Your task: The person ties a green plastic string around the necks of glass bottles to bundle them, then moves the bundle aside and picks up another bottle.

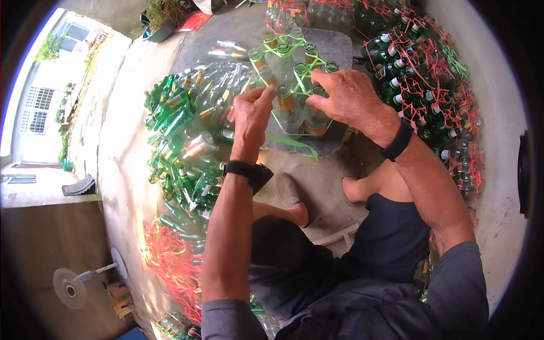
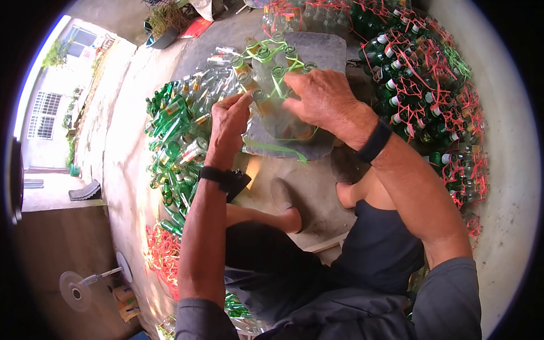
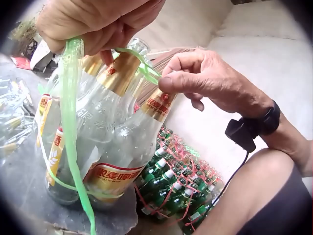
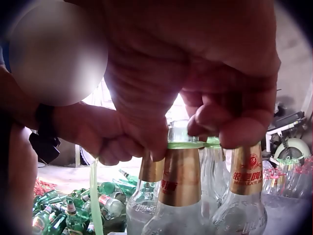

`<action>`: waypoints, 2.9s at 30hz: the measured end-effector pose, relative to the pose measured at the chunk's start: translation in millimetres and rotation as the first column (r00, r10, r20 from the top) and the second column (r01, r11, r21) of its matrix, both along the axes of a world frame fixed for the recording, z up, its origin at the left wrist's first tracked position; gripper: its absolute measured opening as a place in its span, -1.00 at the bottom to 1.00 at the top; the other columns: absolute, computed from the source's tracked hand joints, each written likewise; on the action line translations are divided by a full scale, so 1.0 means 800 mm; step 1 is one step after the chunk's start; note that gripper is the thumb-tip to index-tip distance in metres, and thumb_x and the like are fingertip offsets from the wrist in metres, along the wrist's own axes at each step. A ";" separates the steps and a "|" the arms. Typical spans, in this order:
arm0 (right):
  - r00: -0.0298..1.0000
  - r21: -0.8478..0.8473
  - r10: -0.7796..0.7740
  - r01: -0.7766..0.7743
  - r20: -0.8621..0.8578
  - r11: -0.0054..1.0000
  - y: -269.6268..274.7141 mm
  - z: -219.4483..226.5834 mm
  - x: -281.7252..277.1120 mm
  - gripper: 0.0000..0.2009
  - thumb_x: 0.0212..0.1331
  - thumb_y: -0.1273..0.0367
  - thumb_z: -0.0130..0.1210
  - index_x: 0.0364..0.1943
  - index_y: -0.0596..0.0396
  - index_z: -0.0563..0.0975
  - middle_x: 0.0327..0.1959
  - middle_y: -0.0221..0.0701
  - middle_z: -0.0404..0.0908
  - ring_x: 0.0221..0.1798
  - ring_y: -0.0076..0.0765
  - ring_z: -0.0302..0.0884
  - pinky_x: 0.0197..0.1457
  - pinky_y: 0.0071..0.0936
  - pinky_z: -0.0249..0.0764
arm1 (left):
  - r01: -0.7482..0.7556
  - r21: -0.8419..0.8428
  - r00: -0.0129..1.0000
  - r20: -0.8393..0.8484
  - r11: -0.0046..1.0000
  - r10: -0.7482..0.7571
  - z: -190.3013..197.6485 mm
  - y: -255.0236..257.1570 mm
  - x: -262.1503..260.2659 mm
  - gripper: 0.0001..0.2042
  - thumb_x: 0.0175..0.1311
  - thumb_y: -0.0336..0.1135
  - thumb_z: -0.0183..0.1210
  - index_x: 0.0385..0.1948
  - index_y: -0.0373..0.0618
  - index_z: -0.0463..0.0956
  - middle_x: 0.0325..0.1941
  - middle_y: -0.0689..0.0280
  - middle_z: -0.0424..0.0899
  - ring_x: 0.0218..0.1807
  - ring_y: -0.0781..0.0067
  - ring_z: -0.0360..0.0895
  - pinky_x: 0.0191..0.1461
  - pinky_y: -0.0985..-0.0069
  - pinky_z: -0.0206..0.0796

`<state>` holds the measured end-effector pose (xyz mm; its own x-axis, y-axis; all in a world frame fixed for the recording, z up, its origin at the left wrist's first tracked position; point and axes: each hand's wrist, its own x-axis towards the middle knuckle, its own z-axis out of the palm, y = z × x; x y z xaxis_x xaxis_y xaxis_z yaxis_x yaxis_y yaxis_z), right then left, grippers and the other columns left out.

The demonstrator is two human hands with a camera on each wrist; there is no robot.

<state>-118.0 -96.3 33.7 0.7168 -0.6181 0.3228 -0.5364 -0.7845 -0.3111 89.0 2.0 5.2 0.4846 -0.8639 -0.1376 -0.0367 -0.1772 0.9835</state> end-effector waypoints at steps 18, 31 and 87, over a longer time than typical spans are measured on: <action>0.987 -0.017 0.158 -0.157 0.036 0.987 -0.035 -0.002 -0.016 -0.77 0.16 0.29 0.29 -0.29 0.13 0.52 -0.37 -0.05 0.68 -0.18 0.23 0.67 -0.11 0.08 0.55 | -0.024 -0.077 1.000 -0.015 0.997 0.023 -0.020 0.008 -0.034 -0.74 0.44 -0.18 0.25 -0.34 -0.20 0.72 -0.65 0.64 0.31 -0.64 0.80 0.10 -0.59 0.61 -0.13; 0.976 0.013 0.178 -0.181 0.125 0.983 -0.092 -0.013 -0.041 -0.64 0.05 0.46 0.31 0.01 0.02 0.63 -0.21 -0.20 0.68 -0.01 0.08 0.64 0.05 -0.10 0.56 | -0.001 -0.192 0.996 -0.093 0.981 -0.017 -0.013 0.007 -0.116 -0.68 0.48 -0.22 0.19 -0.22 -0.39 0.70 -0.49 0.55 0.50 -0.43 0.75 0.28 -0.41 0.59 0.17; 0.753 0.580 0.587 -0.345 -0.299 0.738 -0.072 0.047 0.038 -0.68 0.17 0.44 -0.09 -0.08 0.21 0.63 -0.18 -0.12 0.68 -0.03 -0.06 0.61 0.12 -0.15 0.48 | -0.314 0.109 0.900 0.349 0.943 0.260 -0.015 0.007 -0.107 -0.75 0.23 -0.11 0.26 -0.22 0.03 0.81 -0.35 0.01 0.77 -0.21 -0.13 0.73 -0.09 0.06 0.52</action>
<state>-87.6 -153.8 71.2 0.9338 -0.1432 -0.3278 -0.3073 -0.7900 -0.5304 3.1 7.8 -7.2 0.7493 -0.6600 -0.0531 -0.2732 -0.3813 0.8831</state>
